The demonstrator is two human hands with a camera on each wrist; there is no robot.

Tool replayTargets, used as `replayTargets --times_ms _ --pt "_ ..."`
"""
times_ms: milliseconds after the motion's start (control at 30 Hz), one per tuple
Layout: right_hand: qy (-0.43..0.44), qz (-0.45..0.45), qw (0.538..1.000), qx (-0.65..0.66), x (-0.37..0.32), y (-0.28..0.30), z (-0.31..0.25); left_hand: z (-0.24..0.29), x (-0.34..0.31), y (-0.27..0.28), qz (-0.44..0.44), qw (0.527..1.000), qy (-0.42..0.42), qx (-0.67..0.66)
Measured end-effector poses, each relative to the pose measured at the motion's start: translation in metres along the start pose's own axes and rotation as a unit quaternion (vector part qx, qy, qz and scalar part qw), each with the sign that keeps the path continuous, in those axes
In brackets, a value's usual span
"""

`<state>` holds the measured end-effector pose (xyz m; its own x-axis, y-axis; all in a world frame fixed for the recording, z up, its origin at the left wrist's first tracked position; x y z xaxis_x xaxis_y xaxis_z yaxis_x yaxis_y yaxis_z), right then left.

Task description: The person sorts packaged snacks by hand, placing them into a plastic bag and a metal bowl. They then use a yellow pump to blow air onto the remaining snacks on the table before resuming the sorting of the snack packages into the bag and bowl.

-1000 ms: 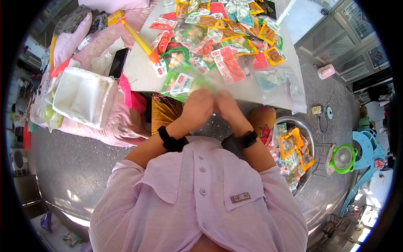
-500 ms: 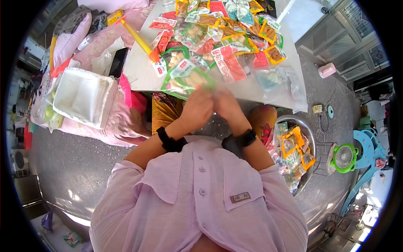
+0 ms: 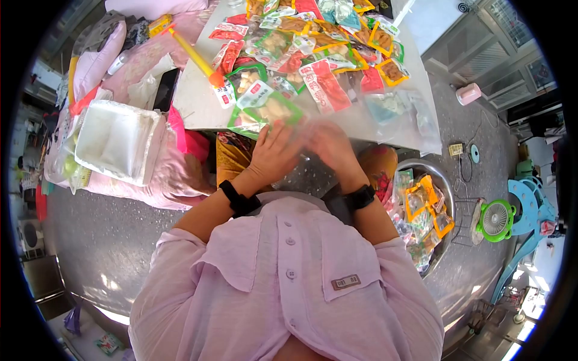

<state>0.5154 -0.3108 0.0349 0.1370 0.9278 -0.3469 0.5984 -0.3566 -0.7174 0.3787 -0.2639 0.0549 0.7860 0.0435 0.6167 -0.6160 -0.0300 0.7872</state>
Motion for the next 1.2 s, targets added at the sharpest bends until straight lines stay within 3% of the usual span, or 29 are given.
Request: replayTargets --times_ms 67,133,233,367,400,467,533,600,700,800,867,967,1000,1100,1167,1200 --pt "0.007 -0.012 1.000 0.011 -0.001 0.004 0.000 -0.001 -0.002 0.001 0.004 1.000 -0.014 0.001" --pt "-0.007 0.039 0.999 -0.021 0.000 0.013 0.001 -0.003 -0.005 0.001 0.018 0.999 -0.030 0.012" --pt "-0.001 0.107 0.988 -0.114 -0.009 0.010 -0.009 -0.013 -0.005 0.000 -0.034 0.999 -0.038 0.012" --pt "0.062 0.138 0.967 -0.207 -0.026 -0.001 -0.033 -0.022 0.011 0.028 -0.019 0.988 0.015 -0.150" --pt "0.117 0.151 0.929 -0.316 -0.032 -0.005 -0.044 -0.024 0.016 0.038 -0.011 0.979 0.031 -0.199" --pt "0.209 0.188 0.809 -0.517 -0.042 -0.018 -0.060 -0.025 0.031 0.060 -0.012 0.957 0.047 -0.286" --pt "0.449 0.153 0.671 -0.570 -0.061 -0.040 -0.071 -0.027 0.044 0.085 -0.038 0.936 0.067 -0.344" --pt "0.528 0.108 0.595 -0.596 -0.083 -0.070 -0.083 -0.029 0.050 0.101 -0.069 0.904 0.116 -0.405" --pt "0.429 0.010 0.630 -0.648 -0.099 -0.088 -0.079 -0.024 0.053 0.101 -0.113 0.840 0.177 -0.499" --pt "0.210 -0.005 0.637 -0.742 -0.106 -0.086 -0.068 -0.014 0.048 0.085 -0.142 0.764 0.223 -0.589" --pt "0.217 -0.008 0.650 -0.728 -0.113 -0.080 -0.066 -0.004 0.047 0.073 -0.149 0.700 0.232 -0.659" --pt "0.219 -0.007 0.663 -0.716 -0.125 -0.065 -0.066 0.005 0.050 0.061 -0.186 0.689 0.205 -0.669" --pt "0.220 -0.007 0.665 -0.714 -0.130 -0.060 -0.068 0.008 0.056 0.057 -0.192 0.712 0.152 -0.658" --pt "0.222 0.050 0.688 -0.689 -0.158 -0.034 -0.085 -0.004 0.044 0.033 -0.213 0.711 0.220 -0.632" --pt "0.171 0.127 0.758 -0.617 -0.194 -0.019 -0.110 -0.004 0.046 0.016 -0.219 0.704 0.215 -0.640" --pt "0.180 0.176 0.745 -0.617 -0.209 -0.004 -0.118 -0.010 0.036 0.003 -0.227 0.698 0.237 -0.637"
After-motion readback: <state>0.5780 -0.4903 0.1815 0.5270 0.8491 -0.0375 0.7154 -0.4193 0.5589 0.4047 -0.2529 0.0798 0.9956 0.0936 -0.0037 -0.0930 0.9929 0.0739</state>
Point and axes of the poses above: each hand's wrist, its own x-axis towards the middle knuckle, its own y-axis out of the back of the hand, z = x × y, the point moved 4 cm from there along x, towards the middle knuckle, and after that the axes turned 11 degrees about -y, right-handed, at the moved point
